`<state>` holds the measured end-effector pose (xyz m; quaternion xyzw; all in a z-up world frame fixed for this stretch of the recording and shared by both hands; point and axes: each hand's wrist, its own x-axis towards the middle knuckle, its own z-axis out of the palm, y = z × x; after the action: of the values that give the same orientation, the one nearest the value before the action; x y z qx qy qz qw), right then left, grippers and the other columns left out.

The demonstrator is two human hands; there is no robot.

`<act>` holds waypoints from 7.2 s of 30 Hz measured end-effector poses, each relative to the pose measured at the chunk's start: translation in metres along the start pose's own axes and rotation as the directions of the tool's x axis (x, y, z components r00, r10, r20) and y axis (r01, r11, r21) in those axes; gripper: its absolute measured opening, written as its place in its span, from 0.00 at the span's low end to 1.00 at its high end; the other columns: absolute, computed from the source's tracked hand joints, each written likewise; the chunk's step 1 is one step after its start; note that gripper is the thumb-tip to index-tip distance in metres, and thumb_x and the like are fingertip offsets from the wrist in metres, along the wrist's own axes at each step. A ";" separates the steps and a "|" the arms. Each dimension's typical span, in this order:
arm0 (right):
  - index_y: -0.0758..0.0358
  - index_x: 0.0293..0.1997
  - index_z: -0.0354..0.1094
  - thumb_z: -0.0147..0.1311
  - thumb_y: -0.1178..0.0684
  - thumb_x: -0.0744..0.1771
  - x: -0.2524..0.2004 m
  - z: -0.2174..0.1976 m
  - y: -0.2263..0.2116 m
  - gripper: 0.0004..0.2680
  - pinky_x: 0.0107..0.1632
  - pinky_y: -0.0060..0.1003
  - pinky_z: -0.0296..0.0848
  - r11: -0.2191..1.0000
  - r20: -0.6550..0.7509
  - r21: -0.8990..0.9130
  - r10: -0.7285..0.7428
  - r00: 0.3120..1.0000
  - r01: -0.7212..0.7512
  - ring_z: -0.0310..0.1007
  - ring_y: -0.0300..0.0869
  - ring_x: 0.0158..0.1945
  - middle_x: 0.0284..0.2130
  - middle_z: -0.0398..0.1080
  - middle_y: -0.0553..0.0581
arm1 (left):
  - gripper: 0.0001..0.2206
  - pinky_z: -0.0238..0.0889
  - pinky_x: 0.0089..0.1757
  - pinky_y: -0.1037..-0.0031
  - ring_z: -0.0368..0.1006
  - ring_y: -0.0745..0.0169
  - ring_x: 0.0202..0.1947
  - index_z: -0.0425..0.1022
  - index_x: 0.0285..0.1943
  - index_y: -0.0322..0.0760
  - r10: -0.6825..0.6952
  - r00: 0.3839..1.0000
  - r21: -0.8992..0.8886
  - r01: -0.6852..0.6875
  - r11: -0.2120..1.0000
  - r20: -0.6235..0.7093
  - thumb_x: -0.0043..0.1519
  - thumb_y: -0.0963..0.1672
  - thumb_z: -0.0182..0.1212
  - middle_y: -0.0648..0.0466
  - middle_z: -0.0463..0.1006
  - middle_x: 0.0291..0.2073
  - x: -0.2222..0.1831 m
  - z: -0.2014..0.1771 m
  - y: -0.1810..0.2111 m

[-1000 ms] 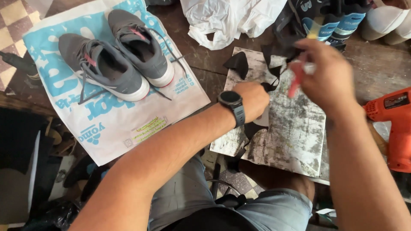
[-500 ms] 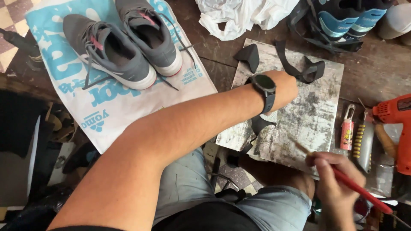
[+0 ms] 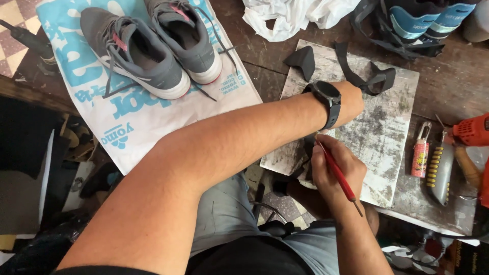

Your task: Applying adhesive to the interior of sneakers and fitting hand-cut lining material.

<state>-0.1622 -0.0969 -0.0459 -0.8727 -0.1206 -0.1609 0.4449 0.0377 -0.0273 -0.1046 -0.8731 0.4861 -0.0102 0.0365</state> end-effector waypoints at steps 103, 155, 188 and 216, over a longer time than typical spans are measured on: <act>0.58 0.50 0.82 0.54 0.47 0.67 0.102 -0.089 0.070 0.12 0.50 0.33 0.80 0.993 0.782 0.115 -0.094 0.616 0.005 0.86 0.38 0.45 0.44 0.86 0.52 | 0.07 0.78 0.38 0.58 0.80 0.50 0.37 0.85 0.39 0.42 -0.251 0.913 -0.053 0.282 0.958 0.321 0.66 0.39 0.61 0.50 0.83 0.37 -0.039 -0.064 0.020; 0.62 0.45 0.73 0.51 0.69 0.66 -0.006 -0.006 0.004 0.09 0.54 0.49 0.79 0.887 0.404 -0.006 -0.420 0.813 0.461 0.80 0.57 0.50 0.46 0.80 0.60 | 0.09 0.70 0.41 0.70 0.72 0.64 0.39 0.81 0.46 0.39 0.033 0.735 -0.254 0.192 0.948 0.677 0.66 0.36 0.54 0.55 0.81 0.43 -0.078 -0.181 -0.028; 0.75 0.52 0.74 0.47 0.54 0.71 -0.046 -0.079 0.008 0.12 0.48 0.36 0.81 0.991 0.043 0.135 -0.018 0.999 0.012 0.83 0.49 0.40 0.37 0.79 0.67 | 0.12 0.73 0.30 0.67 0.77 0.62 0.29 0.83 0.33 0.40 -0.003 0.929 -0.118 0.050 0.992 0.369 0.51 0.47 0.83 0.54 0.83 0.32 -0.038 -0.085 0.000; 0.70 0.49 0.82 0.60 0.61 0.68 0.009 0.003 -0.009 0.08 0.37 0.46 0.77 0.999 0.013 0.027 -0.043 0.999 0.043 0.80 0.63 0.35 0.33 0.77 0.71 | 0.12 0.75 0.33 0.67 0.76 0.57 0.22 0.78 0.22 0.33 0.063 0.996 -0.118 -0.055 0.991 0.059 0.61 0.40 0.66 0.42 0.77 0.18 -0.025 -0.032 -0.003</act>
<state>-0.1570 -0.0892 -0.0376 -0.8650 -0.1445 -0.1627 0.4521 0.0255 -0.0057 -0.0724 -0.8589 0.5101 0.0465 0.0010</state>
